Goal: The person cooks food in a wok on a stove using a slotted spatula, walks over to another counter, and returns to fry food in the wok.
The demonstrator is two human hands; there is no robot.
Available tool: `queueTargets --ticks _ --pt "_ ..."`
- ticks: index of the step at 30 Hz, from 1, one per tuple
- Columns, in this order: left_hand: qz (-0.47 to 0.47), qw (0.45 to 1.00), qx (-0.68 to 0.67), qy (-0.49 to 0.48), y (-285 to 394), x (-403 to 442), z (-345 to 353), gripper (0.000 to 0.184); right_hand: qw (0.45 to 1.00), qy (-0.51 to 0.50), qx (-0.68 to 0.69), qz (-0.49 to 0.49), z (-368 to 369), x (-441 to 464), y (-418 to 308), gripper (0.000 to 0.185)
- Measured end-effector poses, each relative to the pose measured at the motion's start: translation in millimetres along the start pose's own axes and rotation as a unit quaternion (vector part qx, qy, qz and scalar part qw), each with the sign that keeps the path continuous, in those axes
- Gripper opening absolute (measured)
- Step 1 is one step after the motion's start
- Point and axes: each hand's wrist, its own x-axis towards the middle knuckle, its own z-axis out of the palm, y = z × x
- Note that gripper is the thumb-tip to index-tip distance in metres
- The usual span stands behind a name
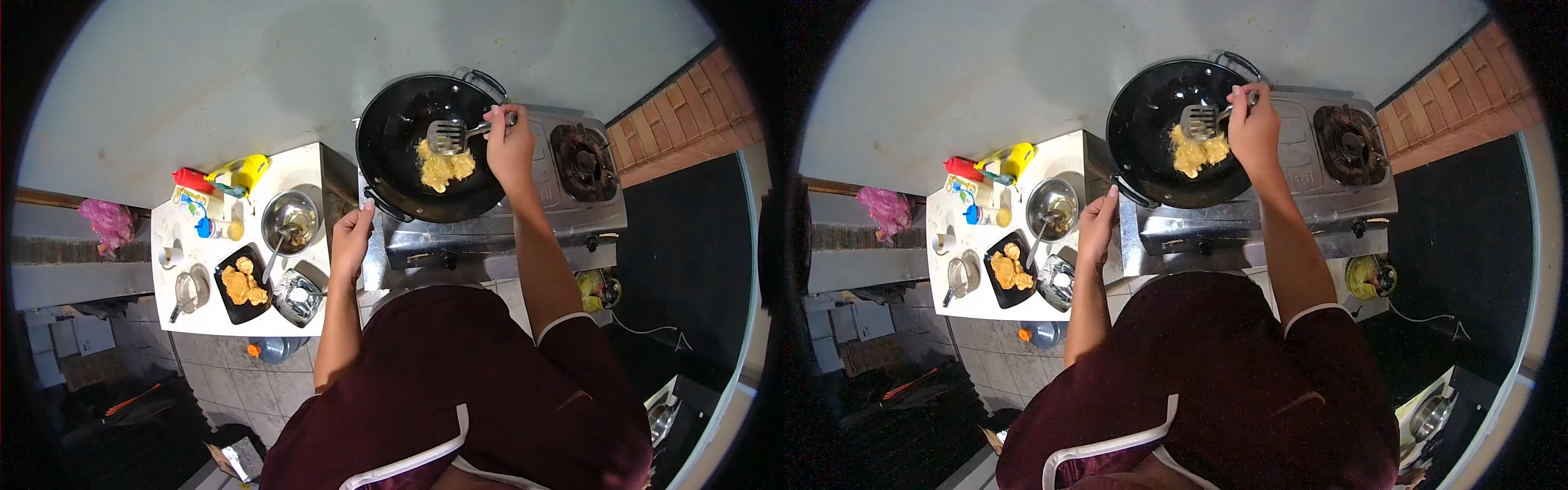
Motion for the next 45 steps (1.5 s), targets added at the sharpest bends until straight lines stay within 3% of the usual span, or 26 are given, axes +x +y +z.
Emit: queueTargets --ticks 5,14,17,19,22,29,31,34,38,43,45 --pt "-0.002 1.0 0.01 0.01 -2.1 -1.1 3.5 0.046 0.999 -0.007 0.045 0.01 -19.3 1.9 -15.9 0.019" --pt "0.006 0.999 -0.01 0.038 -7.0 -6.2 7.6 0.046 0.996 -0.076 -0.043 0.002 -48.9 -12.1 -40.9 0.018" --pt "0.011 0.999 -0.008 0.038 -5.2 -6.9 9.5 0.046 0.996 -0.08 -0.026 -0.016 -46.6 -12.1 -29.0 0.016" --pt "0.014 0.999 -0.017 0.036 -2.9 -11.0 11.0 0.046 0.993 -0.071 -0.023 -0.097 -45.3 -13.6 -17.1 0.013" --pt "0.013 0.999 -0.019 0.044 -4.7 -11.3 11.9 0.045 0.992 -0.072 -0.02 -0.1 -45.3 -15.2 -12.1 0.012" --pt "0.017 0.999 0.009 0.051 1.0 -14.0 18.7 0.042 0.996 -0.064 -0.039 -0.054 -37.8 2.0 -9.7 0.016" --pt "0.011 0.999 -0.014 0.043 -1.5 -12.1 17.9 0.041 0.996 -0.078 -0.033 0.022 -36.5 5.5 -3.4 0.019" --pt "-0.005 0.998 0.0 0.058 -2.3 -11.7 19.0 0.038 0.997 -0.069 -0.008 0.045 -37.2 6.7 0.1 0.02" --pt "-0.002 0.998 0.018 0.055 1.7 -12.7 17.6 0.036 0.995 -0.093 -0.024 0.021 -36.4 0.1 -4.0 0.02" --pt "0.009 0.999 0.008 0.05 4.6 -13.0 18.9 0.038 0.999 -0.029 0.027 -0.032 -38.7 9.2 -11.4 0.017" --pt "0.006 0.999 0.007 0.044 6.0 -13.6 18.0 0.037 0.999 -0.027 -0.01 -0.043 -39.9 14.0 -18.6 0.017"
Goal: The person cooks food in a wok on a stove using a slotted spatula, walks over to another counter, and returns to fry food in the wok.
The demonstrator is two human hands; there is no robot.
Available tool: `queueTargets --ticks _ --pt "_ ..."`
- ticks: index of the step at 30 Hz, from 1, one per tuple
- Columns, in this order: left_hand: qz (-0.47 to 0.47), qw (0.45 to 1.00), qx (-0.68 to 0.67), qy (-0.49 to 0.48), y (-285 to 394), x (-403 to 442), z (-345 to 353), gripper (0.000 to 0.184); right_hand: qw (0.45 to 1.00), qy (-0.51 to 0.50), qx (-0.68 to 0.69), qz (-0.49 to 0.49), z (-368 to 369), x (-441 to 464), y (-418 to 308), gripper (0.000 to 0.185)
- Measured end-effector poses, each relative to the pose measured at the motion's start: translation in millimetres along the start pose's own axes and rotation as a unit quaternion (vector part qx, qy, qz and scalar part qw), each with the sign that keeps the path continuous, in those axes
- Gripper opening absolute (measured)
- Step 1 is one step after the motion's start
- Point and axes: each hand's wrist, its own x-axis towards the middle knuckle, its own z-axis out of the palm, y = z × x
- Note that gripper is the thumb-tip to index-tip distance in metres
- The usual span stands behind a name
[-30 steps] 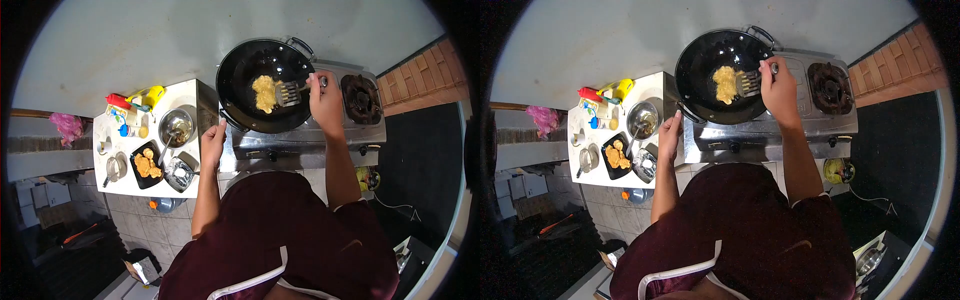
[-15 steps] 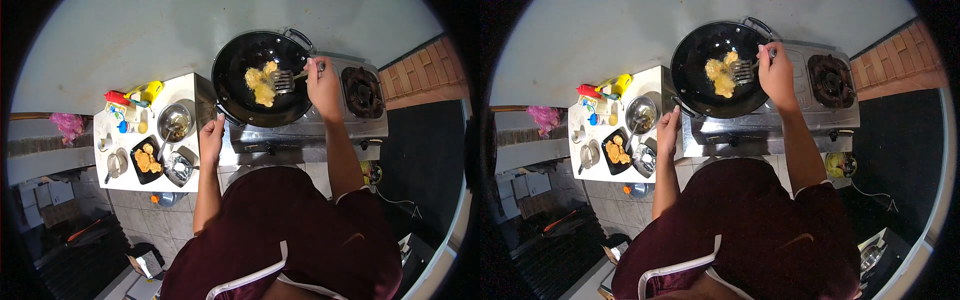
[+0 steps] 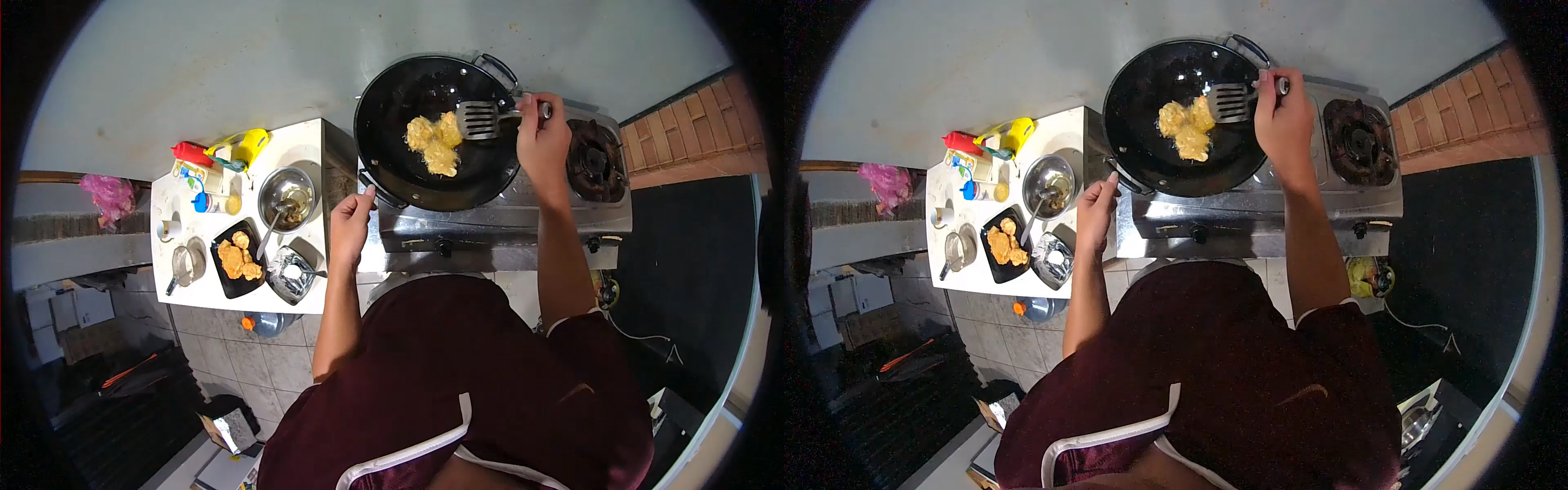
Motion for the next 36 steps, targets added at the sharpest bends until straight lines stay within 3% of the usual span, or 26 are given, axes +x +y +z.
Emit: queueTargets --ticks 4,7,11,13,16,20,26,30,36 --pt "-0.004 1.0 0.005 -0.008 0.6 2.2 -2.0 0.037 0.995 0.014 -0.07 -0.066 6.9 8.1 3.5 0.016" --pt "0.02 1.0 0.014 -0.014 -0.9 3.4 -1.7 0.035 0.994 -0.015 -0.091 -0.062 10.6 8.8 -6.1 0.017" --pt "0.026 0.999 0.031 -0.007 -3.6 6.2 -2.7 0.035 0.994 0.0 -0.064 -0.088 18.1 10.0 3.0 0.018" --pt "0.016 0.999 0.025 -0.014 -3.7 6.4 -3.4 0.035 0.999 0.005 0.004 -0.044 26.5 7.4 3.5 0.019" --pt "-0.006 1.0 0.022 -0.019 3.4 3.9 -3.8 0.037 0.999 0.007 -0.028 0.013 32.4 6.4 6.3 0.02" --pt "0.037 0.999 0.014 -0.012 0.2 6.0 -4.1 0.038 0.996 0.025 -0.083 0.006 28.7 0.9 -2.4 0.02" --pt "0.018 0.999 0.012 -0.024 -0.3 7.2 -6.4 0.038 0.997 0.039 0.065 0.005 55.8 -13.4 3.4 0.016" --pt "0.021 0.999 0.026 -0.028 1.0 7.2 -6.4 0.036 1.0 0.01 0.018 -0.003 59.2 -22.5 -3.2 0.015" --pt "0.02 0.999 0.016 -0.027 0.3 8.2 -10.2 0.038 0.997 0.059 0.043 0.019 33.2 -19.2 1.0 0.018"
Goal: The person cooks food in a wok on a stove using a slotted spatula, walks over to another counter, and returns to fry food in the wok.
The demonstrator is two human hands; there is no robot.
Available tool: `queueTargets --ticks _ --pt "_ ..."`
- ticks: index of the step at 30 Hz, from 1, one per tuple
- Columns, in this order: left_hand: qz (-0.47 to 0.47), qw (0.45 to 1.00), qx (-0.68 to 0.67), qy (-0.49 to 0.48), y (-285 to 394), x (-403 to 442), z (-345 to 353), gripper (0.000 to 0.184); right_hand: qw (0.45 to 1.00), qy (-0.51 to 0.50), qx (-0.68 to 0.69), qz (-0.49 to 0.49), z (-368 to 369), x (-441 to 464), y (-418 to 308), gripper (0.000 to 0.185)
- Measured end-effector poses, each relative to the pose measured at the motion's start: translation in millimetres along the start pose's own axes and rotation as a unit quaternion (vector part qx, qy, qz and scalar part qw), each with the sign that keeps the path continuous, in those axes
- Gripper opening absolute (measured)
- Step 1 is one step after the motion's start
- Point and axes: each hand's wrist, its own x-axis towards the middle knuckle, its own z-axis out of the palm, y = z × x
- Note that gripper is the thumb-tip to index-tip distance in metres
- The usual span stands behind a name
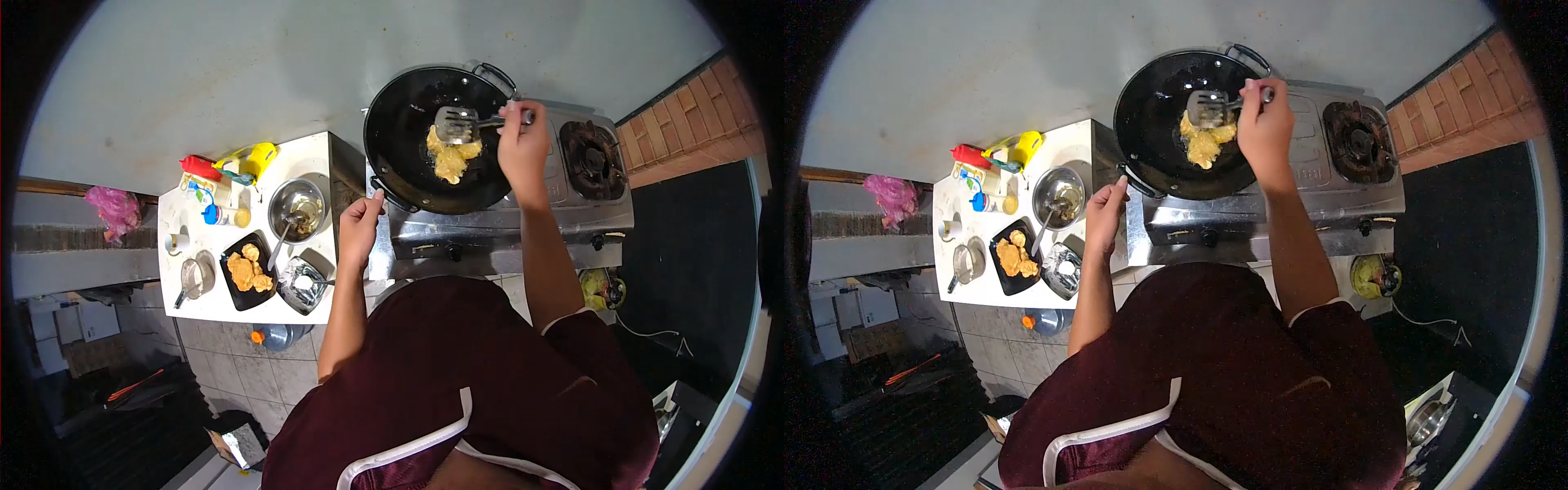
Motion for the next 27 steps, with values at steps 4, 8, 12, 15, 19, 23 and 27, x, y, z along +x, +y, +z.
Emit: queueTargets --ticks 4,8,12,15,19,23,27 --pt "-0.006 1.0 0.001 -0.003 2.5 -0.9 -0.6 0.036 0.994 -0.042 -0.097 0.031 -25.2 5.5 -23.5 0.019" --pt "-0.008 1.0 0.003 -0.007 3.2 1.1 -1.0 0.036 0.992 -0.057 -0.11 -0.004 -30.1 -1.6 -17.2 0.019" --pt "-0.008 1.0 0.001 -0.014 3.2 3.1 -0.1 0.036 0.995 -0.069 -0.073 0.006 -27.4 -10.0 -10.4 0.017" --pt "0.003 1.0 0.003 -0.012 3.1 3.1 0.6 0.038 0.996 -0.065 -0.061 -0.003 -27.6 -11.4 -10.4 0.015" --pt "0.011 1.0 0.0 -0.009 -1.1 4.8 -0.5 0.039 0.997 -0.029 -0.066 -0.025 -30.0 -11.0 -8.2 0.015" --pt "-0.01 1.0 0.006 -0.016 -2.4 5.7 -2.6 0.037 1.0 0.007 0.001 -0.024 -22.5 -2.9 -8.5 0.013" --pt "0.002 1.0 0.0 -0.016 -3.0 6.2 0.4 0.038 0.998 -0.01 -0.044 -0.035 -12.9 3.0 1.7 0.014"
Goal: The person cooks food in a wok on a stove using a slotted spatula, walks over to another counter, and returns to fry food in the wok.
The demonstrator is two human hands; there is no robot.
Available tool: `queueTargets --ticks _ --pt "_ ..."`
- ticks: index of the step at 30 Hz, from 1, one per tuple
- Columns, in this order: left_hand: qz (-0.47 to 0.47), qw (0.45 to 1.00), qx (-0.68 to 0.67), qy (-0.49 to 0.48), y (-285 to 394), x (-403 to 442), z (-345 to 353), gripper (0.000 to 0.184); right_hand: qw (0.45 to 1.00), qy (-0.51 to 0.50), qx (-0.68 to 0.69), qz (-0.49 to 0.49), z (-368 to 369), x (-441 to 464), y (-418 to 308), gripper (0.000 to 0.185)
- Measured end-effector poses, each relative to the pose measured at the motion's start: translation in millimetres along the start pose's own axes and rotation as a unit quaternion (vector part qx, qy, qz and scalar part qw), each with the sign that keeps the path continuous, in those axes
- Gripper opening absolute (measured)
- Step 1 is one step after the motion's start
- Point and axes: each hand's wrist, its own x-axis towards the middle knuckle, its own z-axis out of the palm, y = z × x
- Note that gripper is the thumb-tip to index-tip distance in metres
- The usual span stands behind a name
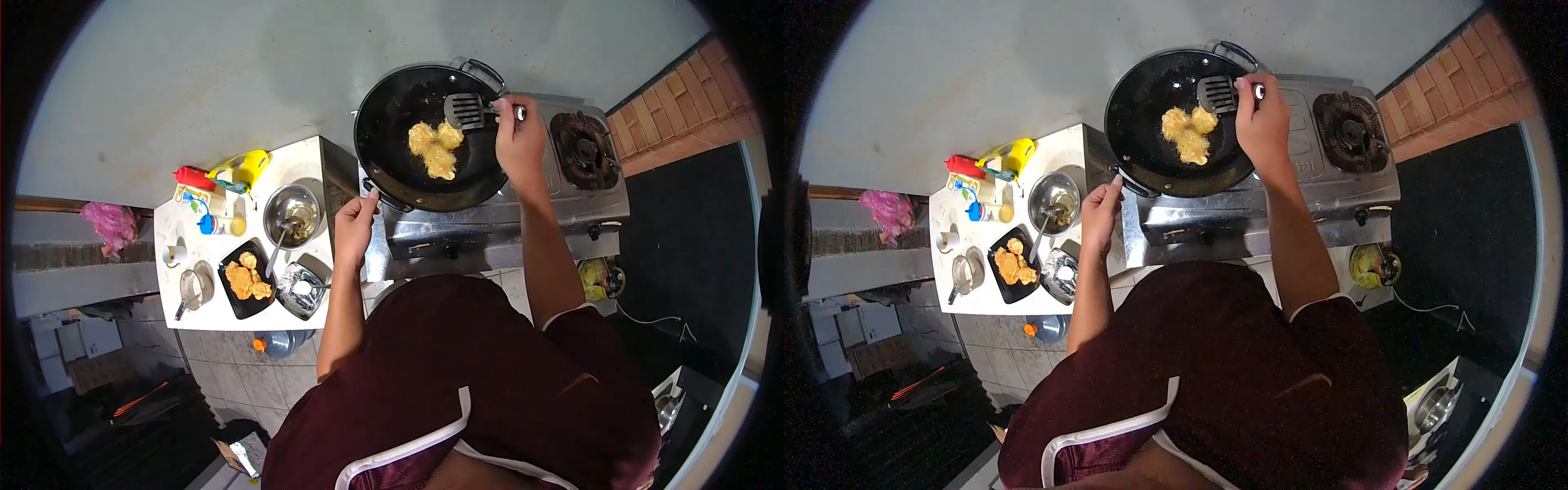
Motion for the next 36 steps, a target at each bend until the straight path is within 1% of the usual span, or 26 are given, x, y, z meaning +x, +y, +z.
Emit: queueTargets --ticks 2,4,14,16,20,22,23,24,26,27,29,30,32,33,36 --pt "0.014 1.0 0.001 0.009 0.5 0.3 -0.6 0.04 1.0 -0.003 0.006 -0.015 2.8 -1.0 -0.1 0.014" --pt "-0.011 1.0 0.002 -0.002 3.2 -1.0 -3.1 0.036 1.0 -0.002 0.029 0.008 2.8 -3.8 -4.1 0.014" --pt "-0.008 1.0 -0.001 -0.005 -0.2 1.1 -3.8 0.036 0.999 -0.036 0.04 0.002 11.6 -15.1 2.9 0.014" --pt "0.003 1.0 -0.011 -0.006 0.1 1.5 -3.4 0.036 0.998 -0.043 0.044 0.029 9.8 -14.5 -0.8 0.015" --pt "-0.004 1.0 -0.011 -0.005 2.5 0.6 -3.4 0.036 0.998 -0.01 0.061 0.014 7.0 -8.7 2.8 0.014" --pt "-0.009 1.0 -0.013 -0.007 0.9 1.7 -4.1 0.036 0.999 0.018 0.039 -0.003 3.4 -2.2 1.4 0.014" --pt "-0.009 1.0 -0.013 -0.007 1.3 1.3 -4.7 0.036 1.0 0.015 0.006 0.003 1.6 1.1 0.5 0.014" --pt "-0.01 1.0 -0.006 -0.006 3.5 0.6 -4.6 0.036 1.0 0.016 0.006 0.003 0.0 4.8 1.8 0.014" --pt "-0.011 1.0 0.001 -0.005 4.3 1.5 -4.7 0.036 0.998 0.012 -0.041 -0.046 -2.1 11.6 3.7 0.014" --pt "-0.01 1.0 -0.001 -0.004 3.0 2.5 -4.8 0.036 0.998 0.012 -0.041 -0.046 -2.6 14.3 -1.4 0.014" --pt "-0.01 1.0 -0.002 -0.004 1.9 2.4 -4.3 0.036 0.992 -0.042 -0.104 -0.053 -1.3 18.9 -15.5 0.016" --pt "-0.008 1.0 -0.004 -0.004 2.2 2.3 -3.2 0.036 0.992 -0.041 -0.104 -0.053 0.8 20.0 -17.6 0.016" --pt "-0.007 1.0 -0.005 -0.006 4.0 1.5 -2.5 0.036 0.978 -0.109 -0.16 -0.075 6.4 22.6 -20.2 0.016" --pt "-0.013 1.0 -0.002 -0.006 6.2 0.2 -2.6 0.036 0.978 -0.128 -0.152 -0.068 8.8 23.2 -21.9 0.017" --pt "-0.016 1.0 0.001 -0.001 6.1 0.3 -3.2 0.036 0.982 -0.129 -0.117 -0.07 13.6 26.9 -8.4 0.017"
